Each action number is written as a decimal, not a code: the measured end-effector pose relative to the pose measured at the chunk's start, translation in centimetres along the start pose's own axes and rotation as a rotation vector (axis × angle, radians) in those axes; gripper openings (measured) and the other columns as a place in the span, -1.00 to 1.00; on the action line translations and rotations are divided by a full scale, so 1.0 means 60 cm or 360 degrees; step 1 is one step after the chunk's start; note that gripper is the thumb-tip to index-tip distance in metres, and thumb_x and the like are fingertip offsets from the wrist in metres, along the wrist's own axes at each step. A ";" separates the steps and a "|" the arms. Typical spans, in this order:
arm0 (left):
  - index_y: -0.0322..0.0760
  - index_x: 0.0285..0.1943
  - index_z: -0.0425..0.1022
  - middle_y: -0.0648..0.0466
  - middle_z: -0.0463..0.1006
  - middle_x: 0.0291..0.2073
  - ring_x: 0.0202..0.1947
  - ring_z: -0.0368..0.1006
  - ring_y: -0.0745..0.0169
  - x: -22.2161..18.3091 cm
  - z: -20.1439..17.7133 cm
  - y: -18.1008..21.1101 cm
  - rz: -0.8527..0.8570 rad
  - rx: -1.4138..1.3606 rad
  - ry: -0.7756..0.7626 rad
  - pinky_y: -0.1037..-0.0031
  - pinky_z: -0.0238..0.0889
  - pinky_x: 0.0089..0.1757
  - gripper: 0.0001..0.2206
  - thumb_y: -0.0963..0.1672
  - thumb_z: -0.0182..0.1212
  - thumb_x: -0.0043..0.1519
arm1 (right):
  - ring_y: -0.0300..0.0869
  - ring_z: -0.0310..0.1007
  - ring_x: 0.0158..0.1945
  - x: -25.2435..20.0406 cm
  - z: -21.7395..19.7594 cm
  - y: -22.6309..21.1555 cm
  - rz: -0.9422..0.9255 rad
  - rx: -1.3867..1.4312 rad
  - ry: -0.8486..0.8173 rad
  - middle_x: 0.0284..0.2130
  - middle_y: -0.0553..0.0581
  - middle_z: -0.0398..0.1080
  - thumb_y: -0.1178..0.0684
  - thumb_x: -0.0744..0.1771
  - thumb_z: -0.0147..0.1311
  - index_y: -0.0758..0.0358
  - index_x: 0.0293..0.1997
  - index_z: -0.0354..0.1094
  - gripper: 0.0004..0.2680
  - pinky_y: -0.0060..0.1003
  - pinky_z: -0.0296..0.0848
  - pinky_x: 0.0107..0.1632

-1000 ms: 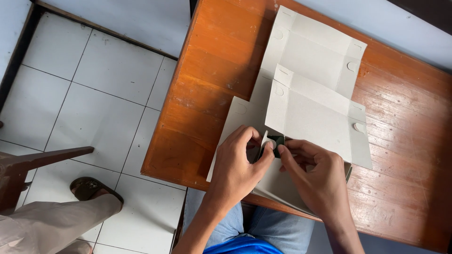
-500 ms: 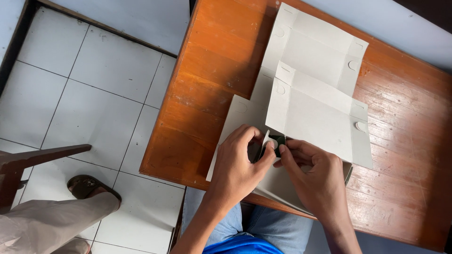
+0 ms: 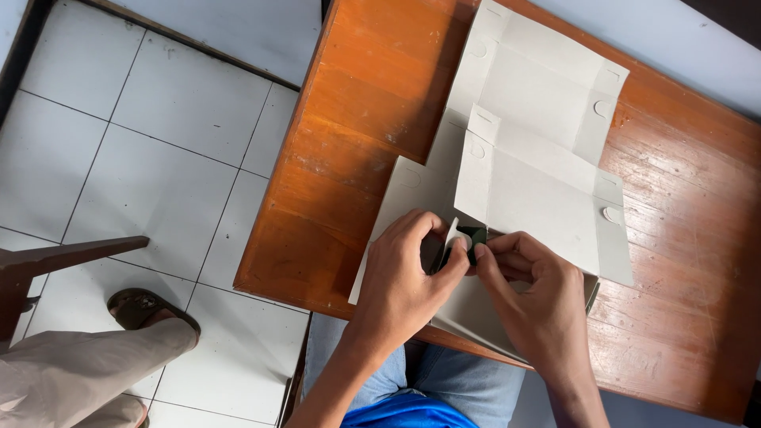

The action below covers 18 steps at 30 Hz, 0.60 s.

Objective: Assembling a cardboard box by folding along scored lines and tucking in the flaps.

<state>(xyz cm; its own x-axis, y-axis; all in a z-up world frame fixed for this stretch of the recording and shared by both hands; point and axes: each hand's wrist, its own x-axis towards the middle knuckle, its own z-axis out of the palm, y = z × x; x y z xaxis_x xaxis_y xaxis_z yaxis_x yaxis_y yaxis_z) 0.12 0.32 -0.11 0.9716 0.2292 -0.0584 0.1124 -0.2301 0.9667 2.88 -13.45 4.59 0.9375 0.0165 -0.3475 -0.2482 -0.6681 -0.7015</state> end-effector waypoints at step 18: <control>-0.24 -0.39 0.32 0.15 0.40 -0.48 -0.46 0.33 0.23 0.003 -0.001 -0.002 0.0026 0.0010 -0.0007 0.38 0.25 -0.33 -0.81 -0.10 0.19 0.21 | -0.46 0.56 -0.32 -0.005 0.005 0.003 -0.0132 -0.0155 0.0056 -0.51 -0.05 0.58 0.10 0.32 0.18 0.24 -0.40 0.43 -0.89 -0.53 0.43 -0.25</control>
<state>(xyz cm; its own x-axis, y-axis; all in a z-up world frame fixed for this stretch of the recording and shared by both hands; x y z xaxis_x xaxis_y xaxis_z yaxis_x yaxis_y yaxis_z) 0.24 0.44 -0.23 0.9742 0.2214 -0.0438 0.0979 -0.2398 0.9659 2.45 -13.34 4.40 0.9622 0.0499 -0.2678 -0.1462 -0.7348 -0.6623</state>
